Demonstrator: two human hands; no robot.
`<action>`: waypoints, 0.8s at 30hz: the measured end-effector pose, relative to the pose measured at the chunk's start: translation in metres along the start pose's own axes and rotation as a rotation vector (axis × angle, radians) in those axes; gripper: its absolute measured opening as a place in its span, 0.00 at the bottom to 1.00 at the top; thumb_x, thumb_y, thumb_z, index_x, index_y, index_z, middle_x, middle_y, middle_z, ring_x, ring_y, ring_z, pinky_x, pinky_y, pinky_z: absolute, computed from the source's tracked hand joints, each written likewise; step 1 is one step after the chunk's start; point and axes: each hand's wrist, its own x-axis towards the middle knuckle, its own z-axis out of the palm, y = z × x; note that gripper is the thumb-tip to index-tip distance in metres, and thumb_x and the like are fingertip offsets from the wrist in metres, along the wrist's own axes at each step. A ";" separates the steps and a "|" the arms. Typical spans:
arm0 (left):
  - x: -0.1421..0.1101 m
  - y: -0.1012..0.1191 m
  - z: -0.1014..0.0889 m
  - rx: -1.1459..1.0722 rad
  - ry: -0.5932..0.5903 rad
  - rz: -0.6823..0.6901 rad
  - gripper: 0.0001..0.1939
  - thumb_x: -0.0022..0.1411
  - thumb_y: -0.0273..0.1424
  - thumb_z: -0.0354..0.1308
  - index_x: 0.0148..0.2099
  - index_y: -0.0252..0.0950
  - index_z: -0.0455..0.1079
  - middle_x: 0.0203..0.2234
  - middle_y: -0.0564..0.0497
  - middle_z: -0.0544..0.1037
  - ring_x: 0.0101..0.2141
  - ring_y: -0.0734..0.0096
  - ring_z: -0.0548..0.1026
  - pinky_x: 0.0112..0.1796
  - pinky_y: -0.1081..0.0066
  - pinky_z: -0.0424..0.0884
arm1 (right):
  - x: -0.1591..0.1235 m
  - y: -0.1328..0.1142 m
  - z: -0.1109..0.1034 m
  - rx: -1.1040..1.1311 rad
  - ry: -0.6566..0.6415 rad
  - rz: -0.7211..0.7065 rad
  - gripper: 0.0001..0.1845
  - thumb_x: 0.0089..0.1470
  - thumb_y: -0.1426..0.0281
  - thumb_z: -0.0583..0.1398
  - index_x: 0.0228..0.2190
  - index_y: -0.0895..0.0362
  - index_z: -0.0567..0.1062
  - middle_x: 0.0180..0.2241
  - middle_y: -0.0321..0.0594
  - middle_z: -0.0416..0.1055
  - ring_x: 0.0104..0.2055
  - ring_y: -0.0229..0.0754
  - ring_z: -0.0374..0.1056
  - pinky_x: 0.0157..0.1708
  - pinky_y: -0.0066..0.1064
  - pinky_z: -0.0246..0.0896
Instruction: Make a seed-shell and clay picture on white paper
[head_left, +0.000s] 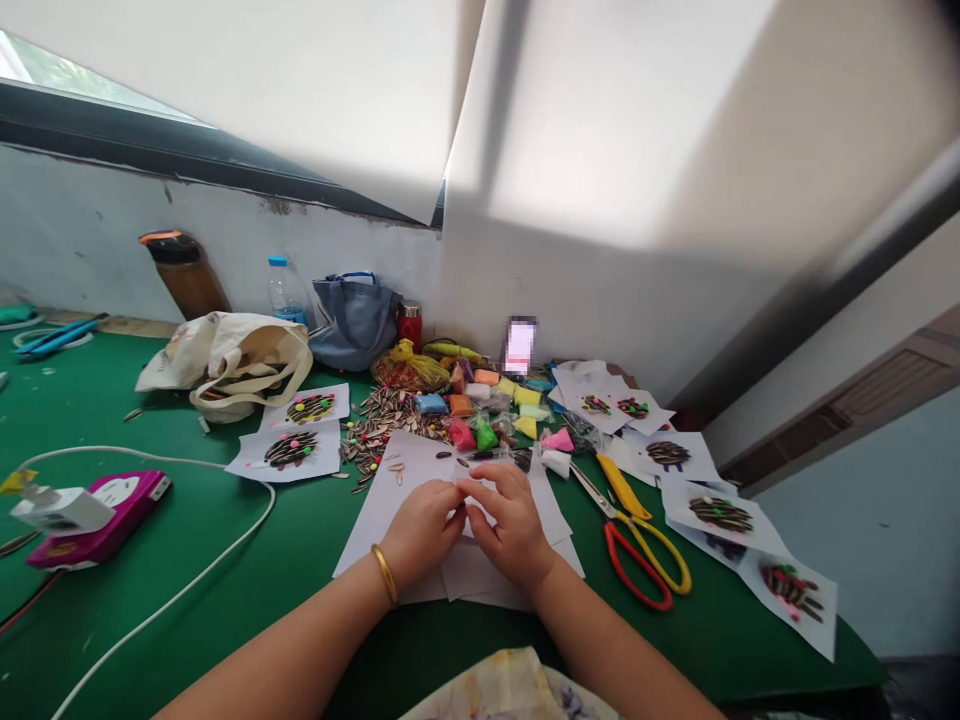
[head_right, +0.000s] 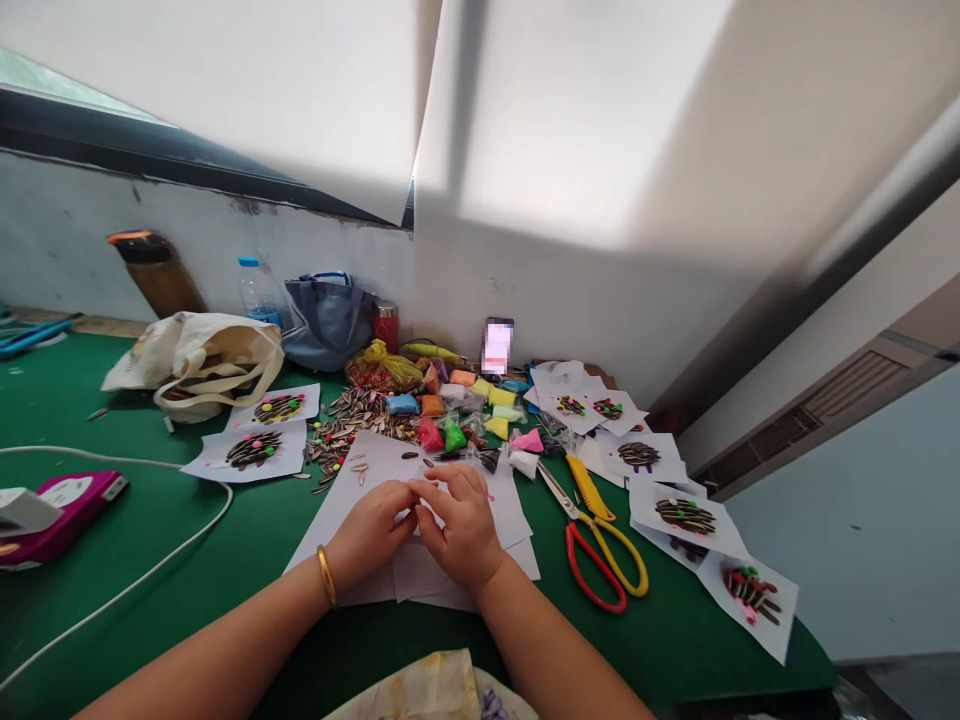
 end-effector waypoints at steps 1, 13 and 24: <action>0.000 0.000 0.000 -0.003 0.000 0.001 0.06 0.59 0.24 0.53 0.33 0.36 0.71 0.30 0.47 0.75 0.34 0.65 0.71 0.37 0.67 0.65 | 0.000 0.000 0.000 -0.011 0.007 0.006 0.20 0.57 0.71 0.57 0.50 0.46 0.74 0.47 0.42 0.69 0.50 0.49 0.63 0.51 0.48 0.58; 0.000 -0.002 0.001 0.021 -0.013 -0.007 0.07 0.60 0.24 0.53 0.36 0.36 0.72 0.31 0.47 0.76 0.35 0.63 0.73 0.38 0.67 0.66 | -0.002 0.000 -0.001 -0.042 0.011 -0.012 0.20 0.55 0.72 0.58 0.49 0.45 0.75 0.48 0.41 0.68 0.51 0.49 0.63 0.51 0.48 0.59; -0.001 -0.001 0.003 0.062 -0.012 0.033 0.08 0.60 0.23 0.54 0.39 0.35 0.73 0.31 0.47 0.76 0.34 0.64 0.72 0.37 0.67 0.65 | -0.003 -0.002 -0.001 0.027 0.057 0.013 0.17 0.55 0.74 0.57 0.45 0.47 0.77 0.46 0.41 0.69 0.50 0.48 0.64 0.51 0.47 0.60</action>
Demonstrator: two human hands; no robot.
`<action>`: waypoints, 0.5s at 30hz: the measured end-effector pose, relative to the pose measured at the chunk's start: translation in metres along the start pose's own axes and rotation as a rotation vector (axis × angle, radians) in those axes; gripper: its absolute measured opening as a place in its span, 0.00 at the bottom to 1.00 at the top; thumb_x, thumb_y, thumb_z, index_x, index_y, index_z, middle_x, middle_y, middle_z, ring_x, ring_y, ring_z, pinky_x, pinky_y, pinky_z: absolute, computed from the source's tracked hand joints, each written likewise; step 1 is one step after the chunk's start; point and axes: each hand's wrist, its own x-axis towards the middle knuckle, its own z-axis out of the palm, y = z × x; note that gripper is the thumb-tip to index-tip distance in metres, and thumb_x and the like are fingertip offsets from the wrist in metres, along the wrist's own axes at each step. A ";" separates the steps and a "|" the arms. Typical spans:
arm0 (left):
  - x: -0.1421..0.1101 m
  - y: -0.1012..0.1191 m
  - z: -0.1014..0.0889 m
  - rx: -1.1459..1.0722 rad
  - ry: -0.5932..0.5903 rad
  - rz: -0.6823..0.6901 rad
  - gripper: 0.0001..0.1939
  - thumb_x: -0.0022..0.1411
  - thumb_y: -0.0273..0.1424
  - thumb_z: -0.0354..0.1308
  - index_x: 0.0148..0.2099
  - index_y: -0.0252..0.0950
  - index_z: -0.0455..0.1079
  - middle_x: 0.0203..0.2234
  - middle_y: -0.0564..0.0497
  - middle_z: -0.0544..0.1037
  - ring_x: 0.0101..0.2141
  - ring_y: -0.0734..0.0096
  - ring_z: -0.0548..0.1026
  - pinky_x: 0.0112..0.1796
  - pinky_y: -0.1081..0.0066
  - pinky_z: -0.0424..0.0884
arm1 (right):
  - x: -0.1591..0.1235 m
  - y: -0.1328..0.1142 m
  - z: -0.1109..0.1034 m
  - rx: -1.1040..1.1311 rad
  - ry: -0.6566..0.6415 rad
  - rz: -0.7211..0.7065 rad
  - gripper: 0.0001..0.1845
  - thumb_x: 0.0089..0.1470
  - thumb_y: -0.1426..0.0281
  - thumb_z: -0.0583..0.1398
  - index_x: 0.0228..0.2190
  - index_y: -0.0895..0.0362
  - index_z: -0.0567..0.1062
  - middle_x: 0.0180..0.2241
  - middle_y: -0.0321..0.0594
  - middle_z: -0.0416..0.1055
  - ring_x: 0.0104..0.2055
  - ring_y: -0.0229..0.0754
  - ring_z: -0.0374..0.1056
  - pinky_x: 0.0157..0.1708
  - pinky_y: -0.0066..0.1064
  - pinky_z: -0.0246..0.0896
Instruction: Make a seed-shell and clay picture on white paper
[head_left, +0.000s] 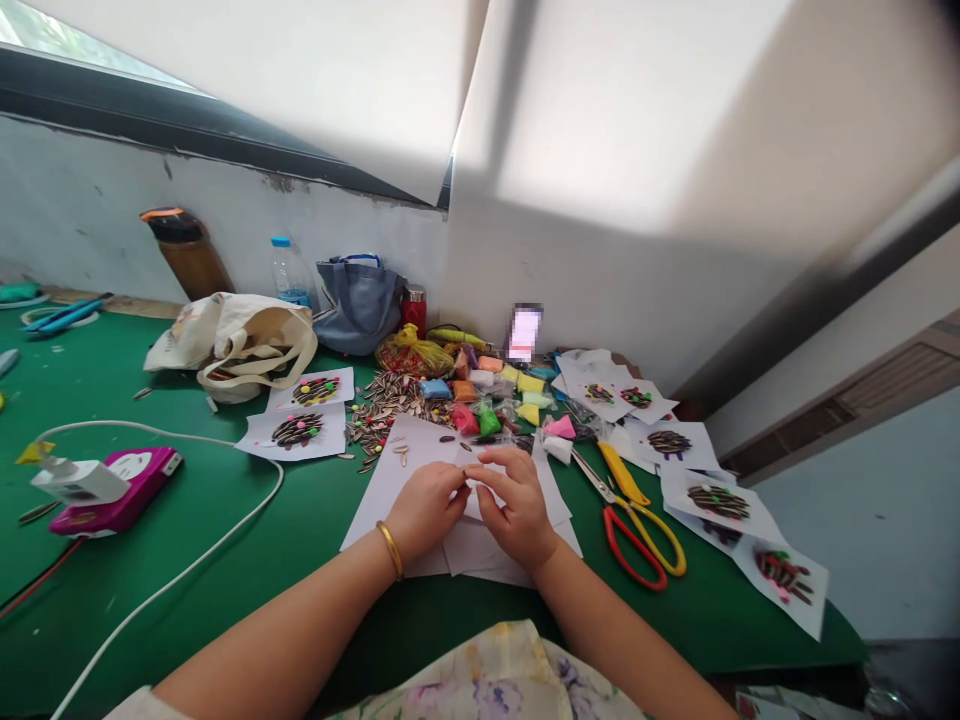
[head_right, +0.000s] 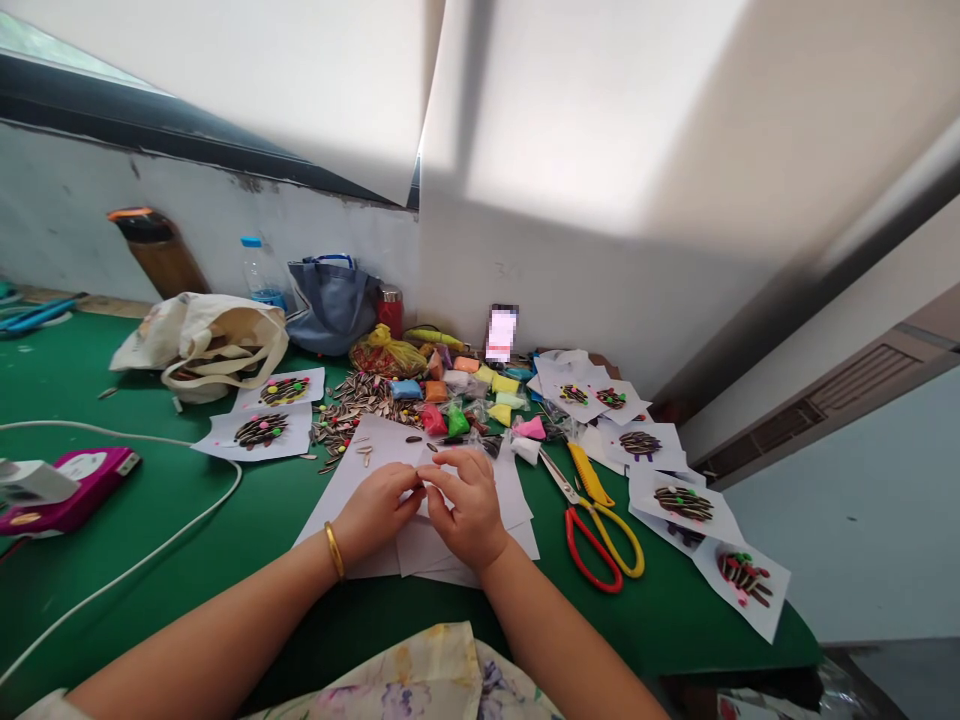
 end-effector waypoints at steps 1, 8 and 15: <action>0.000 0.000 0.000 0.005 0.003 0.003 0.07 0.60 0.23 0.54 0.39 0.35 0.73 0.30 0.48 0.76 0.34 0.64 0.72 0.36 0.68 0.65 | 0.000 0.000 0.000 0.005 0.007 0.011 0.17 0.55 0.74 0.57 0.44 0.48 0.77 0.46 0.41 0.69 0.49 0.48 0.64 0.51 0.46 0.60; 0.000 0.002 0.000 0.030 -0.013 0.017 0.08 0.61 0.23 0.54 0.40 0.36 0.72 0.30 0.50 0.76 0.33 0.67 0.72 0.35 0.69 0.64 | 0.001 0.000 0.000 0.007 0.016 0.051 0.11 0.57 0.71 0.58 0.42 0.51 0.77 0.44 0.42 0.70 0.49 0.47 0.64 0.51 0.45 0.60; -0.001 0.001 0.003 0.043 -0.012 0.042 0.06 0.61 0.23 0.54 0.36 0.34 0.72 0.28 0.48 0.75 0.32 0.66 0.72 0.35 0.69 0.65 | 0.001 0.002 0.005 0.081 0.003 0.096 0.08 0.58 0.69 0.60 0.39 0.49 0.78 0.44 0.41 0.70 0.49 0.46 0.64 0.50 0.43 0.61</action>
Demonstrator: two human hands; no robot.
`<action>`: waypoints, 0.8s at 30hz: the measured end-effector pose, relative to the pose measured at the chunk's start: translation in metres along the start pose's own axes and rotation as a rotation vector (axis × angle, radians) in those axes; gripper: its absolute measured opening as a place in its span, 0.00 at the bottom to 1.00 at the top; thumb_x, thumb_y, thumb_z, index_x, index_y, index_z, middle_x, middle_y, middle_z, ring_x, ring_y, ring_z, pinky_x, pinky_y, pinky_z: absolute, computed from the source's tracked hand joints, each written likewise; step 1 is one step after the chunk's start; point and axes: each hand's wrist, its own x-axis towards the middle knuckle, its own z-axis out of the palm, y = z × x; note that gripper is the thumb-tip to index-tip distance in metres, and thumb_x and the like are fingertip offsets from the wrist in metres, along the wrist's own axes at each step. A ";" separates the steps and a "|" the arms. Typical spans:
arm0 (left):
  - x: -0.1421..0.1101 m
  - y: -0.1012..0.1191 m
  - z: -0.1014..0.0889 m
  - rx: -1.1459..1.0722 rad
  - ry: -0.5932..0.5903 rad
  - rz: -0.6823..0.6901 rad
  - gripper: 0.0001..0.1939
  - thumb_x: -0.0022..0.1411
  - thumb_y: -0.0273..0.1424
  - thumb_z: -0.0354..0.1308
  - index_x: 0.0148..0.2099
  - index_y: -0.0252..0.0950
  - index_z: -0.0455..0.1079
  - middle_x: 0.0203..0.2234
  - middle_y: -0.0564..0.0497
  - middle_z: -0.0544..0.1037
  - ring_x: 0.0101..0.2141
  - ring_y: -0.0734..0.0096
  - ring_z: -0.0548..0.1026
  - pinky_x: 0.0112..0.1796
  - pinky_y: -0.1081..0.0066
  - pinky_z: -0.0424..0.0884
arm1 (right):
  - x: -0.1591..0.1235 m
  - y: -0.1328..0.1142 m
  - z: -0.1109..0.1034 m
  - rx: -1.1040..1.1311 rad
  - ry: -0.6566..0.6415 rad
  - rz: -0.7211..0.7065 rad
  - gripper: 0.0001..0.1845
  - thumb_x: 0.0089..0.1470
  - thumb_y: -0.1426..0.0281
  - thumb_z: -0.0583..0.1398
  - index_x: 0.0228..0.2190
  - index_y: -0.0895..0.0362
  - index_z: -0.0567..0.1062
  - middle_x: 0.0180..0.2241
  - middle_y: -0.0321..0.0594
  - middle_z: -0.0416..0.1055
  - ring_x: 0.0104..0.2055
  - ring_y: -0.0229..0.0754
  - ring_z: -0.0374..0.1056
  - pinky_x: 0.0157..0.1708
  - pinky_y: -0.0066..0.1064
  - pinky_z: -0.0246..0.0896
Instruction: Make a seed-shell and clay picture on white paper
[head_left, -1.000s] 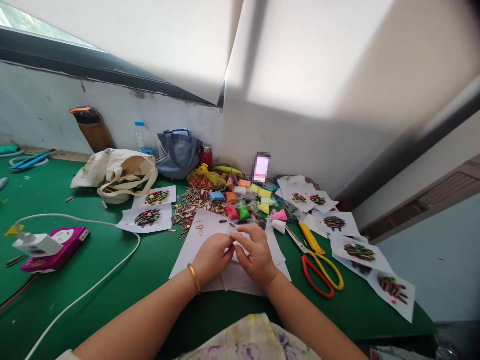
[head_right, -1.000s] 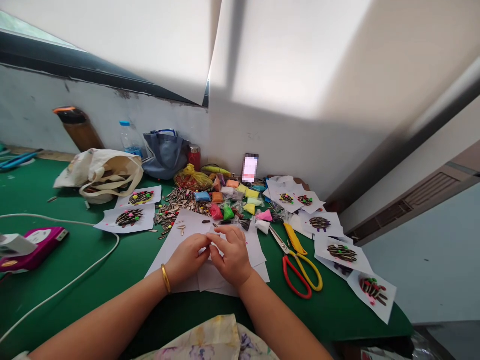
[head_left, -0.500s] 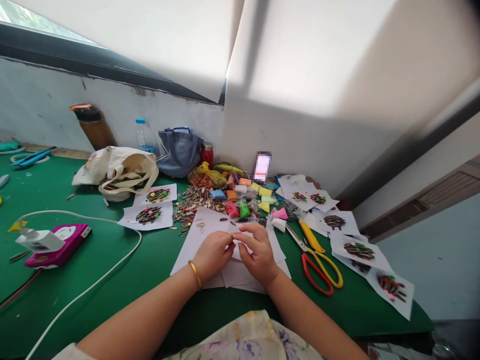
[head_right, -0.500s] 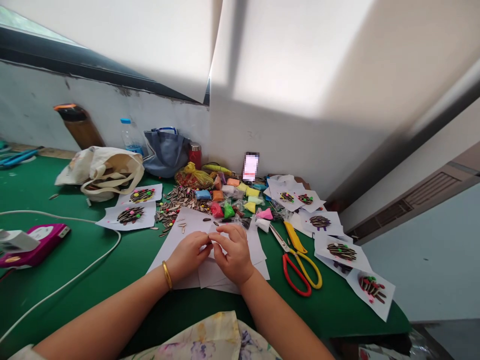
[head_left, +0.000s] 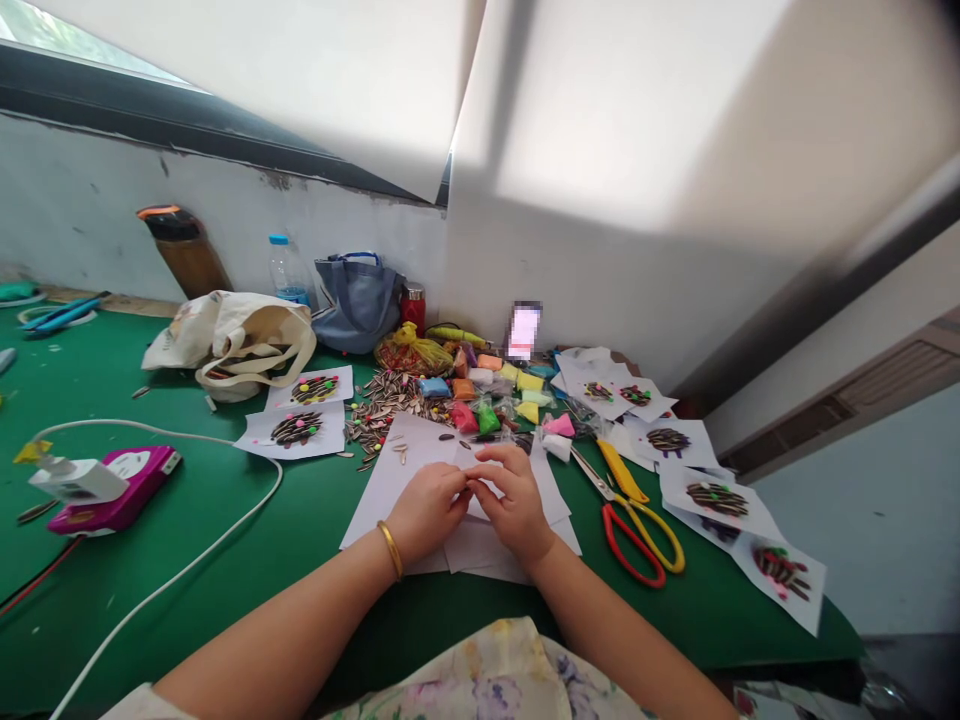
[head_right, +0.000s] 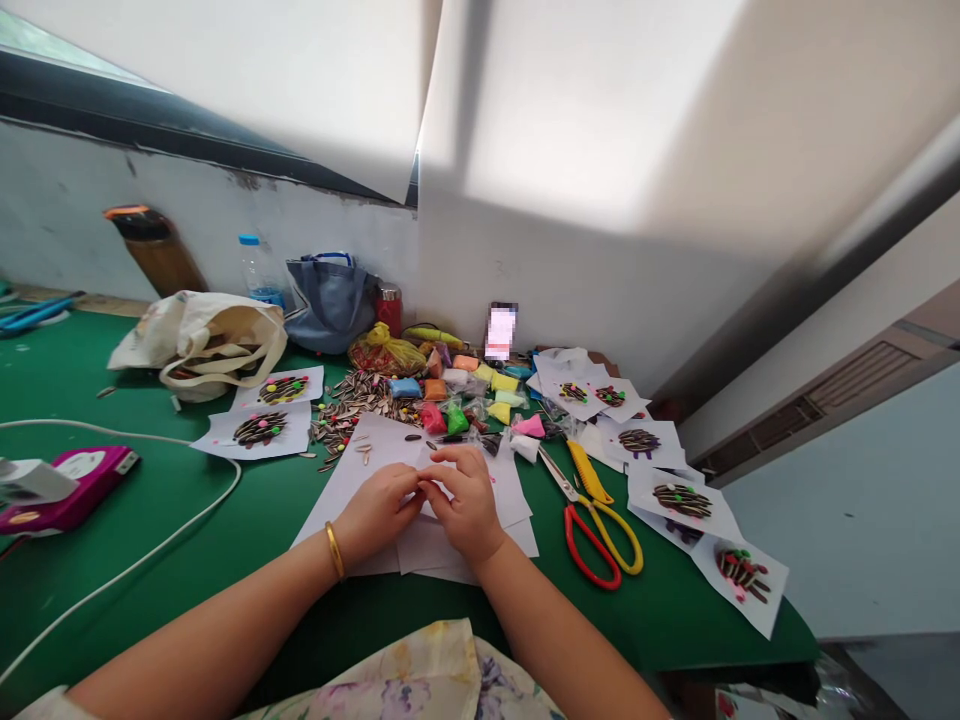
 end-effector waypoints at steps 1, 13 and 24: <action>0.000 0.000 0.000 -0.010 -0.004 0.001 0.06 0.61 0.23 0.54 0.37 0.34 0.72 0.28 0.48 0.75 0.32 0.66 0.72 0.35 0.69 0.65 | 0.000 0.000 0.000 0.013 0.011 0.017 0.07 0.58 0.69 0.60 0.37 0.50 0.78 0.43 0.41 0.70 0.49 0.46 0.64 0.50 0.43 0.61; 0.001 0.003 -0.004 -0.046 -0.033 -0.026 0.06 0.61 0.23 0.54 0.38 0.35 0.71 0.30 0.48 0.76 0.34 0.65 0.72 0.37 0.69 0.65 | 0.001 0.004 0.002 0.041 0.008 0.020 0.10 0.59 0.71 0.57 0.40 0.51 0.78 0.43 0.42 0.70 0.49 0.45 0.64 0.50 0.42 0.62; 0.001 0.002 -0.003 -0.060 -0.027 -0.048 0.05 0.60 0.23 0.54 0.36 0.35 0.71 0.31 0.48 0.76 0.35 0.65 0.73 0.38 0.68 0.66 | 0.001 0.001 -0.003 -0.044 -0.019 -0.042 0.15 0.58 0.72 0.57 0.44 0.48 0.78 0.47 0.41 0.70 0.50 0.47 0.64 0.51 0.45 0.61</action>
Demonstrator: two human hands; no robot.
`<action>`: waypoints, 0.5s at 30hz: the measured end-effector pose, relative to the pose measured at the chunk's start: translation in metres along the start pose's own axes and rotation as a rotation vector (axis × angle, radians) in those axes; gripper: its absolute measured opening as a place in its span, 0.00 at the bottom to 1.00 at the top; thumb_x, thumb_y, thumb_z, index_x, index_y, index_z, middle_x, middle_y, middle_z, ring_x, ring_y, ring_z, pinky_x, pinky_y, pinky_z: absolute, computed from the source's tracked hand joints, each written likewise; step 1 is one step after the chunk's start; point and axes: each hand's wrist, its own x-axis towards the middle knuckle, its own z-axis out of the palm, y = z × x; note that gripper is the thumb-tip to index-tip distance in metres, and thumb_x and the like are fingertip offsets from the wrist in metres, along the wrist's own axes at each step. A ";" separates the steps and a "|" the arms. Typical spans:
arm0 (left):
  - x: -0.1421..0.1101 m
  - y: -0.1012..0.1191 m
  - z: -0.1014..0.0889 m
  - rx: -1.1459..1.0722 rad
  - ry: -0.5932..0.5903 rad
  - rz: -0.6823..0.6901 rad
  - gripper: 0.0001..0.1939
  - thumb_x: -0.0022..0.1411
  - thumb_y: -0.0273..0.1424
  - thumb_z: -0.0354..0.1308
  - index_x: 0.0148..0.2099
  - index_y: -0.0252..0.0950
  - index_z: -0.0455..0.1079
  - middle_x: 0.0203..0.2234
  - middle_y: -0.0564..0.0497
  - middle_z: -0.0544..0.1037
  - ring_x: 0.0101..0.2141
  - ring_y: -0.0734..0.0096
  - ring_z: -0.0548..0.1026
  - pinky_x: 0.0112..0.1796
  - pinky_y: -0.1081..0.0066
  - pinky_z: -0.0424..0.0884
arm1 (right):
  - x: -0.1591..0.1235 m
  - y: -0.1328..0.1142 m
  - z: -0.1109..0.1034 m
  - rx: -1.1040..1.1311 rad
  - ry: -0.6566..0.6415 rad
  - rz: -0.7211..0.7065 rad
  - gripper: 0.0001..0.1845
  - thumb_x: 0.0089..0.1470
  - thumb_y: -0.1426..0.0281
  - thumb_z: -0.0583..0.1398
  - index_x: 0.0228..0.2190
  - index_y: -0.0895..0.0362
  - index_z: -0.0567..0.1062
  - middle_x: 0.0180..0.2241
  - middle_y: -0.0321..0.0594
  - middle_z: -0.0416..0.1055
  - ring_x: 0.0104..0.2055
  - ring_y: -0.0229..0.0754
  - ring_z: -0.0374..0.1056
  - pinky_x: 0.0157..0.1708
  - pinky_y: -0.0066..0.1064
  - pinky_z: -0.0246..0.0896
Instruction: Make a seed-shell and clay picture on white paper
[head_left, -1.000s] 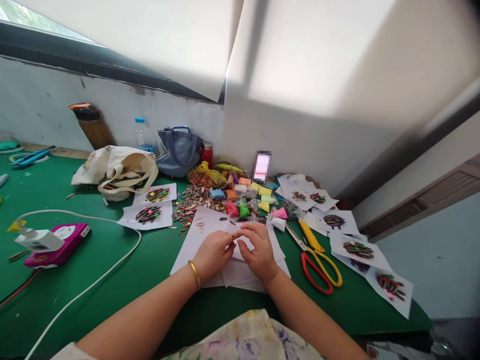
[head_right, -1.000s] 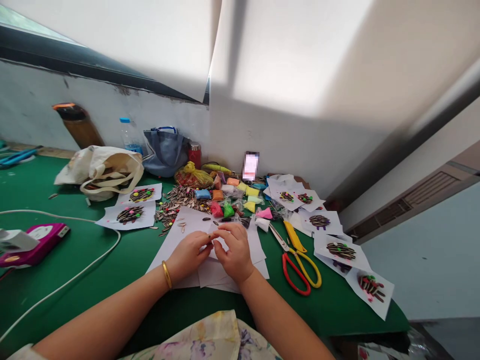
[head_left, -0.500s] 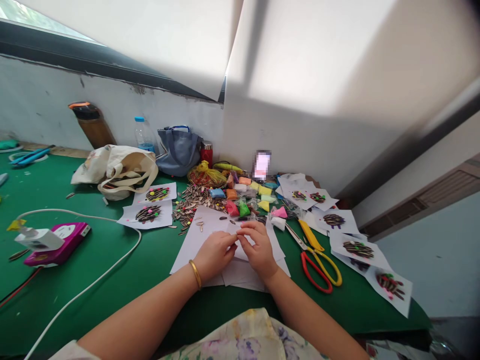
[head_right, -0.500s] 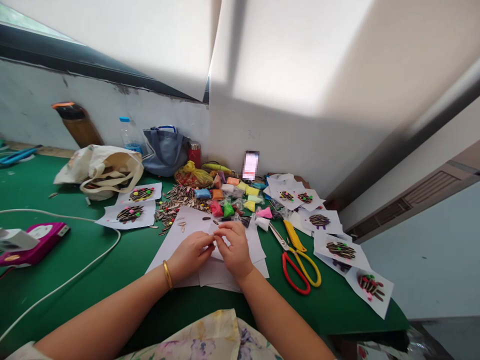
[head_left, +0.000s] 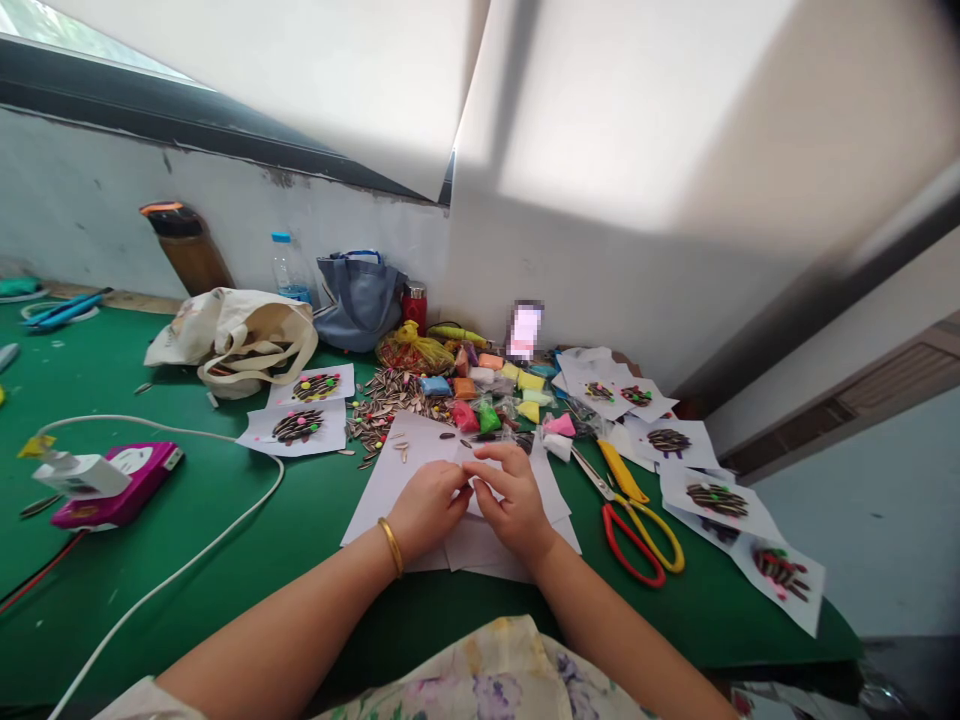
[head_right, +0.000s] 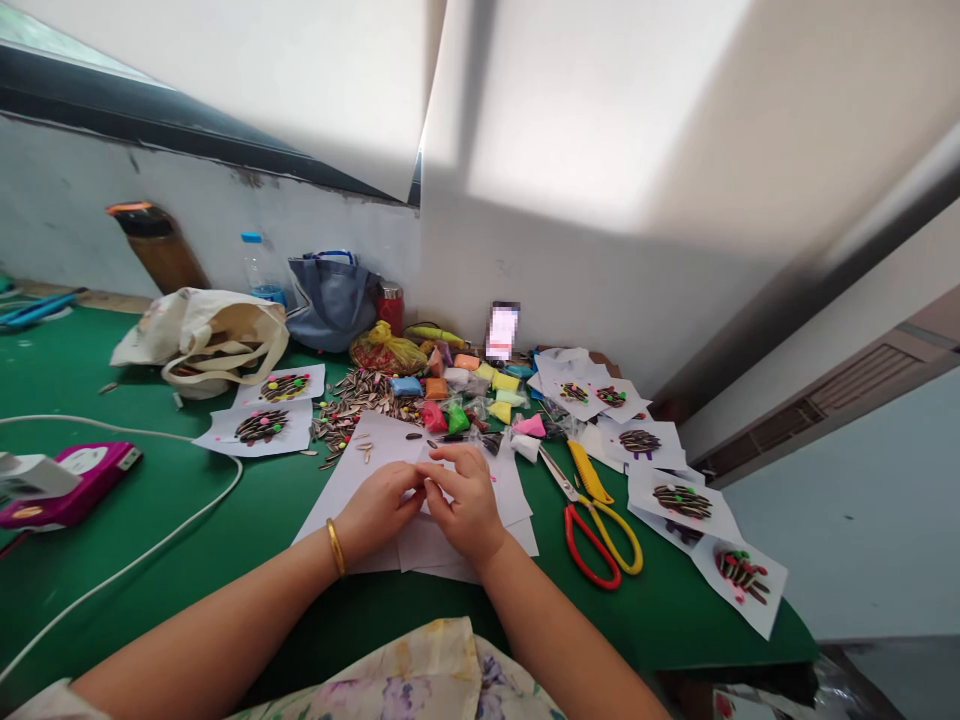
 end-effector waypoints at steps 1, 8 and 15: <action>0.000 0.000 0.000 -0.001 -0.001 0.004 0.05 0.60 0.23 0.54 0.35 0.35 0.70 0.30 0.47 0.76 0.35 0.65 0.73 0.38 0.68 0.66 | 0.000 0.000 0.000 -0.007 -0.001 -0.004 0.16 0.58 0.72 0.57 0.45 0.48 0.77 0.47 0.41 0.70 0.50 0.47 0.64 0.51 0.45 0.61; 0.000 -0.001 0.001 -0.015 0.022 -0.005 0.05 0.60 0.23 0.54 0.36 0.35 0.70 0.31 0.48 0.76 0.34 0.66 0.73 0.38 0.68 0.66 | 0.000 0.000 -0.001 -0.016 0.004 -0.030 0.17 0.56 0.74 0.57 0.45 0.48 0.78 0.48 0.41 0.69 0.51 0.46 0.64 0.52 0.45 0.60; -0.001 0.000 0.000 0.008 0.002 0.019 0.07 0.60 0.23 0.53 0.38 0.35 0.72 0.30 0.49 0.76 0.34 0.65 0.73 0.37 0.68 0.67 | -0.001 0.002 0.001 -0.002 0.018 0.058 0.11 0.58 0.69 0.59 0.41 0.48 0.79 0.46 0.41 0.70 0.50 0.47 0.64 0.51 0.45 0.60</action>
